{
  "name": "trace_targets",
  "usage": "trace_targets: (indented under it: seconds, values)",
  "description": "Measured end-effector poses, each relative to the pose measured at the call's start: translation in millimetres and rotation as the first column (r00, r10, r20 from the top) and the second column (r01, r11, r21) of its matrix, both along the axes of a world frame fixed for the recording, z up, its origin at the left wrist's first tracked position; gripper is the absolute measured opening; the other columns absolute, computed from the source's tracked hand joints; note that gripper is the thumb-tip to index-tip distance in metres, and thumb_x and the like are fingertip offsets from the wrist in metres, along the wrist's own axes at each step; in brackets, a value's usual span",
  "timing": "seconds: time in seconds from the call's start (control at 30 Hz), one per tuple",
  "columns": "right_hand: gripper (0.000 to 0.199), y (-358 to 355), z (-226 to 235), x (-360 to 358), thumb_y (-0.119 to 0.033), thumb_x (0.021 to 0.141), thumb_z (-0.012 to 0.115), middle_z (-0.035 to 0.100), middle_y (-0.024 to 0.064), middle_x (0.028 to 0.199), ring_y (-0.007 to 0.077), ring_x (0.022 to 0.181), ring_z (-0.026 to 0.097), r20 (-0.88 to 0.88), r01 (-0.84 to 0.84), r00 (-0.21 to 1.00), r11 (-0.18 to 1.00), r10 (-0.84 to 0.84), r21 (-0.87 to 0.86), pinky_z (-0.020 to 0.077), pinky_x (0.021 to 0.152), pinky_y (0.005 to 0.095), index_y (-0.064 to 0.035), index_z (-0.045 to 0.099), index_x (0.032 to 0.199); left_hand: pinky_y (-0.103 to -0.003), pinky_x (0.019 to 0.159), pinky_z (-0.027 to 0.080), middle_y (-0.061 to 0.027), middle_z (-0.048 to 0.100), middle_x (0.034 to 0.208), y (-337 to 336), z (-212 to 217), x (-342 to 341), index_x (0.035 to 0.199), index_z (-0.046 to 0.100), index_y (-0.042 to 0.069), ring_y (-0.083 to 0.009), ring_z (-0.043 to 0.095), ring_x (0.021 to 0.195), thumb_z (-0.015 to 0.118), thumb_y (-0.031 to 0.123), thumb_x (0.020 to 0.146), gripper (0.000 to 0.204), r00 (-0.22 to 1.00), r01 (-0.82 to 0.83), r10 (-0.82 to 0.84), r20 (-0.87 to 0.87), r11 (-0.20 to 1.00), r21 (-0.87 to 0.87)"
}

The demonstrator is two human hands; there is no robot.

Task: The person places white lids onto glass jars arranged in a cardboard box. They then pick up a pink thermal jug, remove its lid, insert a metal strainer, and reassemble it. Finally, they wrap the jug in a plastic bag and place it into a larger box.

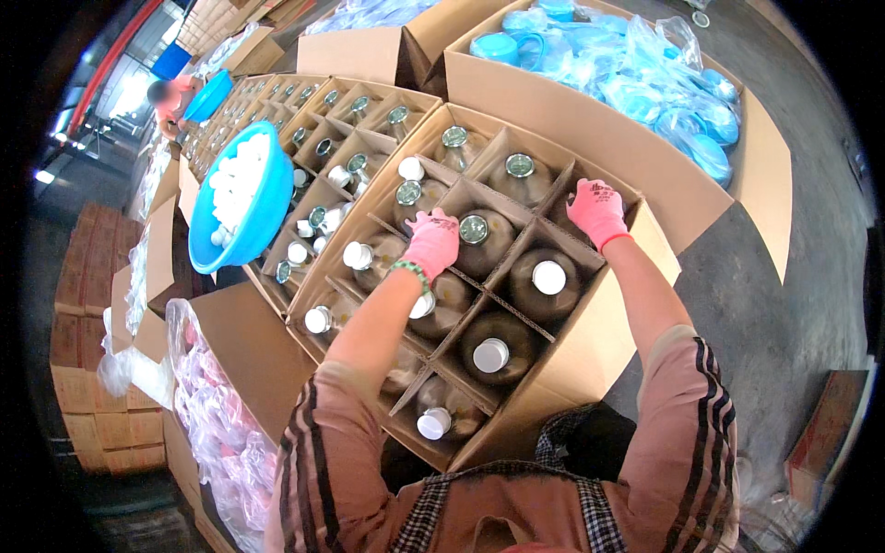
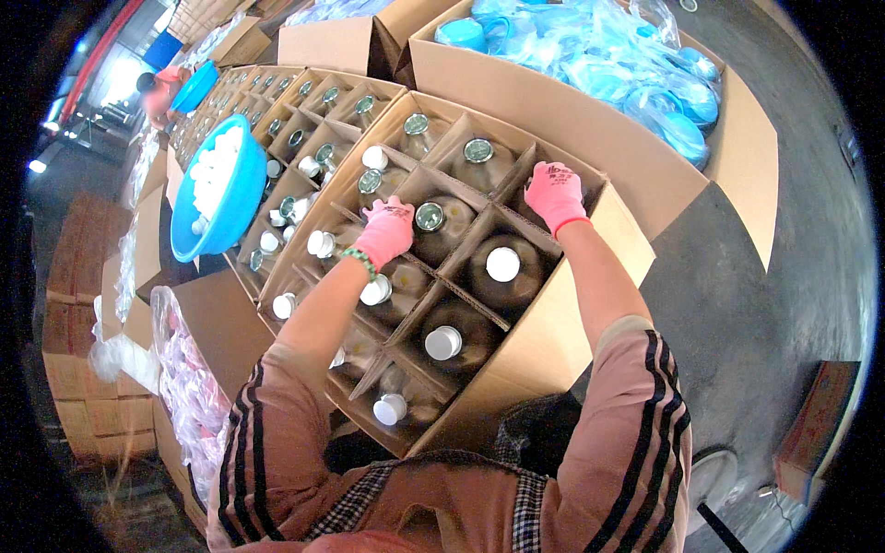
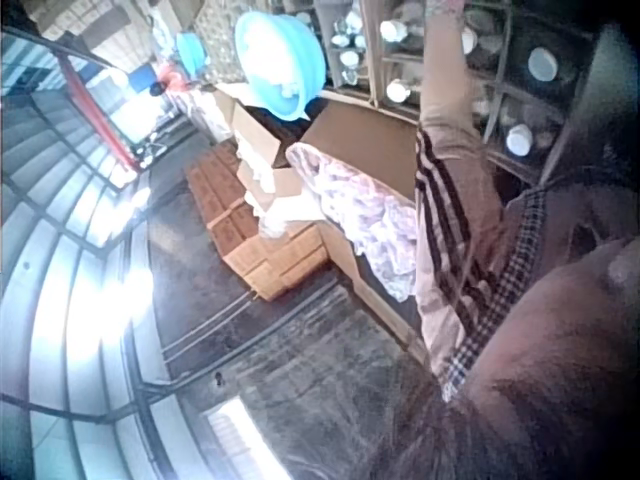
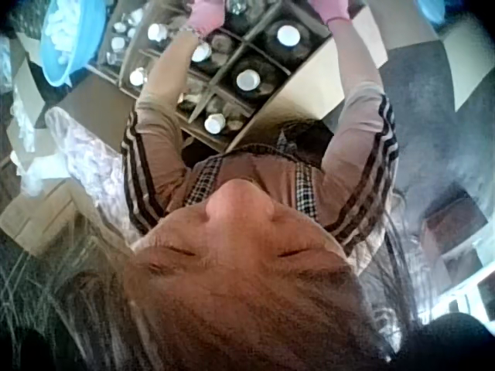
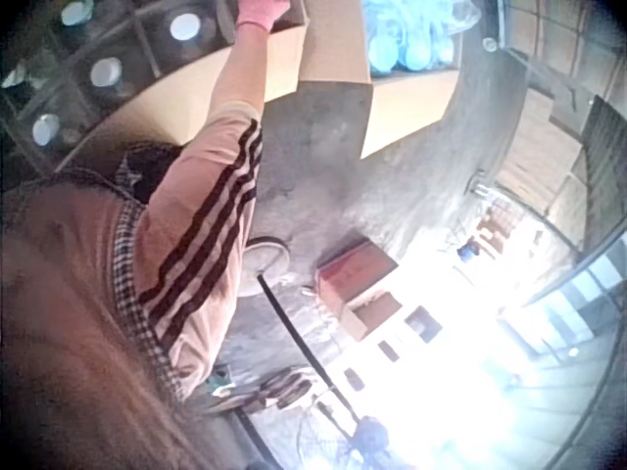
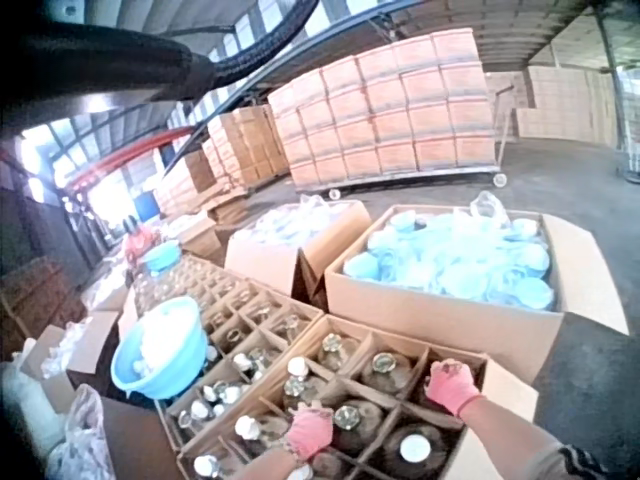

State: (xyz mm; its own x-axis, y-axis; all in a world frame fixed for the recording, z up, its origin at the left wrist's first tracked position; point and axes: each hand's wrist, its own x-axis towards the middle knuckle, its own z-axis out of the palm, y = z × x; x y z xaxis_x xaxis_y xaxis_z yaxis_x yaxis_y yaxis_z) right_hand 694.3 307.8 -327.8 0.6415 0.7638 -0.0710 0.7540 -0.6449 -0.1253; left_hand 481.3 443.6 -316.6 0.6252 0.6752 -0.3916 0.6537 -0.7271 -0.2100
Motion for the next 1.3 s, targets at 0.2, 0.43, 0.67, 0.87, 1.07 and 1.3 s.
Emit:
trace_targets:
  seconds: [0.2, 0.43, 0.67, 0.87, 1.07, 1.3]
  values:
    - [0.029, -2, -2, -6, -0.030, 0.077, 0.052, 0.056, 0.0169, 0.089, 0.0302, 0.083, 0.058, 0.026, 0.060, 0.998, 0.994, -0.063, 0.094, 0.0476, 0.070, 0.0382, -0.0049, 0.055, 0.091, -0.036, 0.079, 0.041, -0.0207, 0.043, 0.099, 5, 15, -22, 0.102, 0.043, 0.000, -0.0345, 0.047, 0.089, 0.072, 0.021, 0.060, 0.055, 0.528, 0.017, -0.062, 0.847, 0.998, 0.062]
    - [0.036, -5, -1, -11, -0.034, 0.077, 0.051, 0.052, 0.0176, 0.093, 0.0307, 0.083, 0.057, 0.016, 0.096, 0.995, 0.987, -0.099, 0.129, 0.0468, 0.070, 0.0400, -0.0050, 0.048, 0.098, -0.046, 0.087, 0.034, -0.0276, 0.037, 0.113, -27, -29, -5, 0.115, 0.038, 0.001, -0.0423, 0.038, 0.103, 0.056, 0.029, 0.074, 0.053, 0.728, 0.183, -0.269, 0.630, 0.963, 0.200]
    - [0.061, -40, 13, -24, -0.037, 0.068, 0.062, 0.044, 0.0181, 0.106, 0.0340, 0.100, 0.044, 0.160, 0.039, 0.978, 0.868, -0.135, 0.494, 0.0364, 0.087, 0.0407, 0.0000, 0.043, 0.112, -0.039, 0.087, 0.038, -0.0214, 0.046, 0.110, -4, 19, 7, 0.117, 0.041, 0.007, -0.0354, 0.047, 0.100, 0.054, 0.039, 0.074, 0.055, 0.919, 0.260, -0.217, 0.328, 0.961, -0.092]
    - [0.078, -86, -32, -17, -0.043, 0.069, 0.062, 0.035, 0.0272, 0.118, 0.0408, 0.111, 0.034, -0.116, 0.492, 0.862, 0.759, -0.494, 0.426, 0.0314, 0.092, 0.0443, 0.0045, 0.029, 0.122, -0.039, 0.082, 0.041, -0.0211, 0.047, 0.108, -22, 8, 20, 0.104, 0.048, 0.004, -0.0350, 0.049, 0.098, 0.057, 0.043, 0.071, 0.051, 0.864, 0.208, -0.155, 0.479, 0.976, -0.059]
    - [0.084, -78, -44, -11, -0.041, 0.066, 0.064, 0.035, 0.0261, 0.120, 0.0399, 0.113, 0.033, -0.447, 0.677, 0.712, 0.698, -0.541, 0.233, 0.0312, 0.092, 0.0437, 0.0043, 0.025, 0.124, -0.037, 0.077, 0.043, -0.0173, 0.054, 0.095, -20, -3, 27, 0.094, 0.052, 0.003, -0.0305, 0.054, 0.090, 0.056, 0.040, 0.072, 0.043, 0.938, 0.130, -0.108, 0.329, 0.991, -0.044]
    - [0.071, -70, -36, -27, -0.023, 0.066, 0.062, 0.036, 0.0236, 0.118, 0.0381, 0.109, 0.036, -0.378, 0.661, 0.745, 0.686, -0.549, 0.305, 0.0321, 0.092, 0.0424, 0.0027, 0.027, 0.123, -0.040, 0.075, 0.044, -0.0175, 0.052, 0.097, -14, -16, 21, 0.095, 0.051, 0.003, -0.0317, 0.053, 0.088, 0.053, 0.039, 0.076, 0.041, 0.861, 0.160, -0.157, 0.484, 0.986, 0.036]
